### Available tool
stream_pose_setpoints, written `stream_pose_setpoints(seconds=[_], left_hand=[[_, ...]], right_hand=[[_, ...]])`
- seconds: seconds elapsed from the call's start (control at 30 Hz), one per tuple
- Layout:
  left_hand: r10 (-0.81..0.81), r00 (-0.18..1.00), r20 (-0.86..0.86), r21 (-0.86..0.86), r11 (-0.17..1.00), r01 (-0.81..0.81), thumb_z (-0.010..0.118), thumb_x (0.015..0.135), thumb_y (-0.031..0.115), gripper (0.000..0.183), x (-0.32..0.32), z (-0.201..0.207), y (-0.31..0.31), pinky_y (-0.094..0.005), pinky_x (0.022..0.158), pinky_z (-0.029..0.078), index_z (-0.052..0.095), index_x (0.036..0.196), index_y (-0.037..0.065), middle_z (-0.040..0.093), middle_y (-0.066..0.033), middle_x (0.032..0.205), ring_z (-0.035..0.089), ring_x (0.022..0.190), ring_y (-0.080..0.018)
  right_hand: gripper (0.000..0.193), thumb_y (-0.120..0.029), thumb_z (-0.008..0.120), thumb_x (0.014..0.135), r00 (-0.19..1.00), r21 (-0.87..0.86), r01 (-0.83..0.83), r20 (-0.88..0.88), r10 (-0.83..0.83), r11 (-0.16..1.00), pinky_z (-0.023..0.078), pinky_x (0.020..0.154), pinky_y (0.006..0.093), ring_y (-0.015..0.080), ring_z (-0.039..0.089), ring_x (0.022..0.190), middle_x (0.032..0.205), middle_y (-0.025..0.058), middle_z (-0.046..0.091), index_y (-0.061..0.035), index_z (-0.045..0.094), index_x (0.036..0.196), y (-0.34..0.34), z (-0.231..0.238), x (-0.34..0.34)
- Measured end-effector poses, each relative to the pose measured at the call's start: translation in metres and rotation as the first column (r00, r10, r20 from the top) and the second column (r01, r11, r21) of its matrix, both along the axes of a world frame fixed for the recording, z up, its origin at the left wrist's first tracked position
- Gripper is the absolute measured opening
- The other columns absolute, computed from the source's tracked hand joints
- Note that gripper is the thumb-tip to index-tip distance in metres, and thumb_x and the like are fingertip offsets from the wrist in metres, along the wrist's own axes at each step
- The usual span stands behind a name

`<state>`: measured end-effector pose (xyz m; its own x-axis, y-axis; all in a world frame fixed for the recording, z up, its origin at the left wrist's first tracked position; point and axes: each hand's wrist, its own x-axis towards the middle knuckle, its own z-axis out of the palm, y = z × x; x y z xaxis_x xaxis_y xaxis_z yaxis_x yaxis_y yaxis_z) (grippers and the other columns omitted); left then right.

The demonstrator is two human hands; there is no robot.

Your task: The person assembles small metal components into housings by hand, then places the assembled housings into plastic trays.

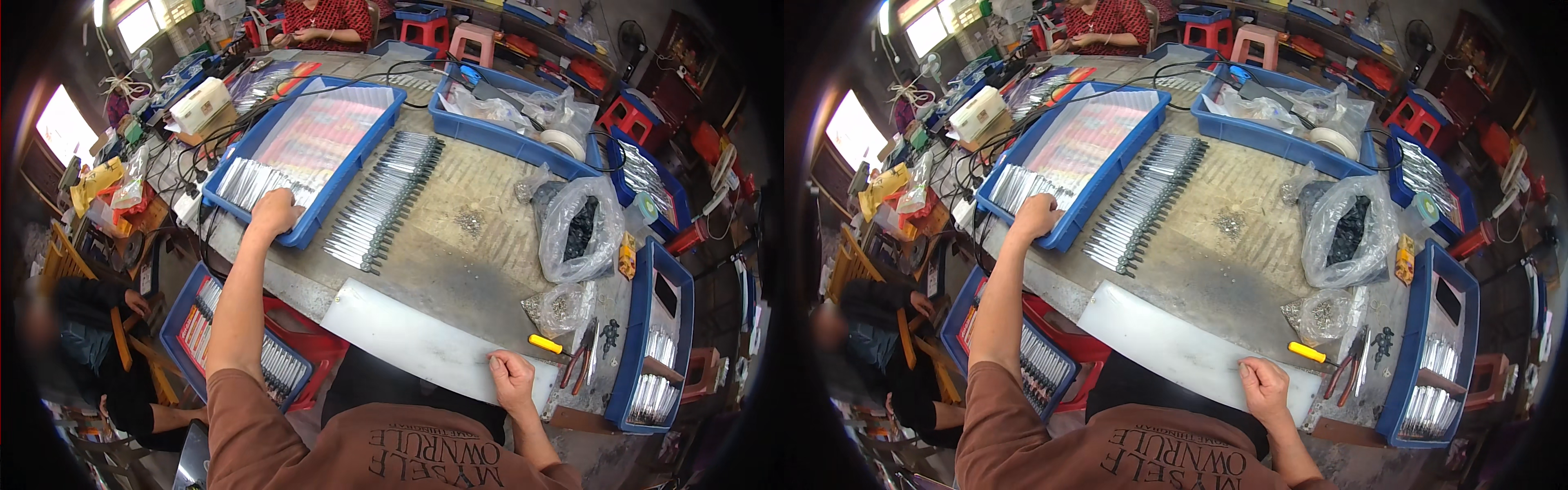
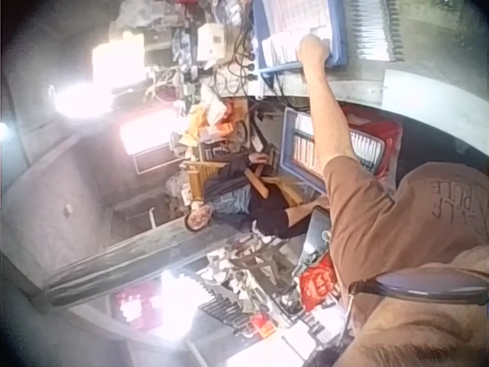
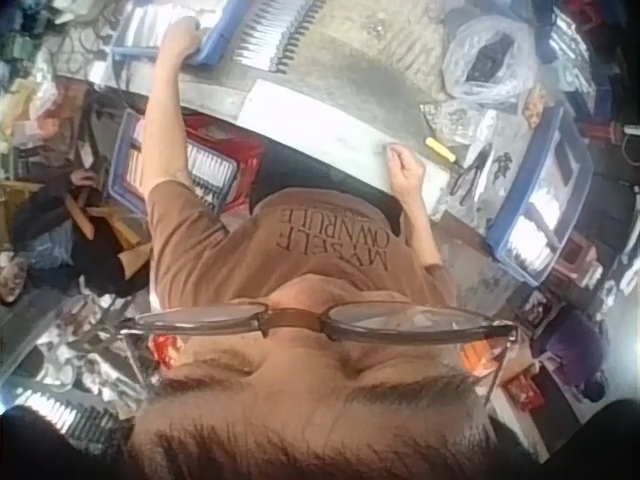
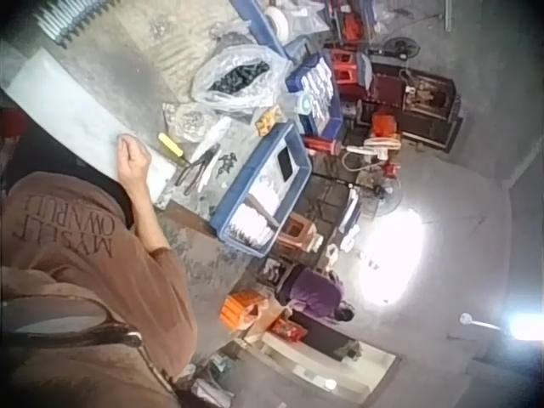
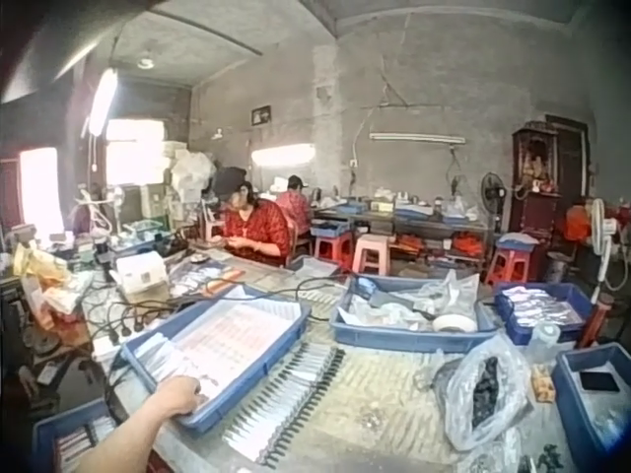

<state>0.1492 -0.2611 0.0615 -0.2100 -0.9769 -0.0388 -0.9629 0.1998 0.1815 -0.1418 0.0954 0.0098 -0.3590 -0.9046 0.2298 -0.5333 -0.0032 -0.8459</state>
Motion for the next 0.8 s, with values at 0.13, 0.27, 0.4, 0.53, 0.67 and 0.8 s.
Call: stream_pose_setpoints(seconds=[0.13,0.27,0.4,0.53,0.67,0.8], left_hand=[[-0.034,0.998,-0.058,0.047,0.998,0.036,0.068,0.069,0.027,0.03,0.008,-0.006,-0.011,-0.0391,0.074,0.047,0.064,0.082,0.0,0.063,-0.02,0.084,0.061,0.083,-0.0331],[-0.052,0.992,-0.114,0.023,0.998,0.055,0.073,0.063,0.022,0.028,0.013,-0.012,-0.014,-0.0365,0.067,0.047,0.064,0.077,-0.001,0.062,-0.0192,0.074,0.061,0.074,-0.0306],[-0.034,0.991,-0.127,0.04,0.998,0.039,0.074,0.063,0.022,0.029,0.012,-0.009,-0.012,-0.0375,0.071,0.047,0.064,0.079,0.001,0.063,-0.0187,0.08,0.061,0.08,-0.0323],[-0.07,0.973,-0.219,-0.076,0.996,0.055,0.072,0.063,0.019,0.024,0.016,-0.017,-0.011,-0.0374,0.072,0.047,0.063,0.077,0.002,0.063,-0.018,0.08,0.06,0.08,-0.0324],[-0.06,0.973,-0.222,-0.079,0.996,0.044,0.068,0.063,0.013,0.018,0.014,-0.016,-0.012,-0.0376,0.072,0.047,0.063,0.077,0.003,0.062,-0.0181,0.08,0.06,0.081,-0.0323],[-0.042,0.973,-0.229,-0.085,0.996,0.023,0.061,0.065,0.01,0.013,0.017,-0.019,-0.015,-0.0381,0.072,0.047,0.063,0.077,0.005,0.062,-0.0176,0.081,0.06,0.082,-0.0323]], right_hand=[[0.009,-0.009,0.059,0.08,1.0,0.005,0.004,-0.026,-0.004,1.0,0.041,0.053,0.0282,0.0199,0.055,0.057,0.065,0.0096,0.057,-0.0004,0.06,0.08,0.0,-0.002,-0.001],[0.01,-0.01,0.058,0.08,0.999,-0.032,0.005,-0.037,-0.006,0.999,0.041,0.053,0.0283,0.0196,0.053,0.056,0.064,0.0093,0.056,-0.0004,0.06,0.08,-0.001,-0.002,0.0],[0.01,-0.01,0.058,0.081,0.999,-0.031,0.003,-0.036,-0.004,1.0,0.041,0.053,0.0285,0.0197,0.053,0.056,0.064,0.0092,0.056,-0.0002,0.06,0.08,0.0,-0.003,0.0],[0.01,-0.01,0.058,0.081,0.999,-0.049,0.001,-0.05,-0.003,0.999,0.041,0.053,0.0284,0.0198,0.053,0.056,0.064,0.0093,0.056,-0.0001,0.06,0.08,-0.001,-0.004,0.0],[0.011,-0.01,0.058,0.081,0.999,-0.054,0.0,-0.049,-0.002,0.999,0.041,0.053,0.0287,0.02,0.053,0.056,0.065,0.0096,0.056,0.0001,0.06,0.08,0.0,-0.004,0.0],[0.011,-0.011,0.058,0.081,0.998,-0.057,0.0,-0.058,-0.003,0.998,0.041,0.053,0.0293,0.0209,0.053,0.057,0.065,0.0098,0.056,0.0001,0.06,0.08,-0.001,-0.005,0.0]])
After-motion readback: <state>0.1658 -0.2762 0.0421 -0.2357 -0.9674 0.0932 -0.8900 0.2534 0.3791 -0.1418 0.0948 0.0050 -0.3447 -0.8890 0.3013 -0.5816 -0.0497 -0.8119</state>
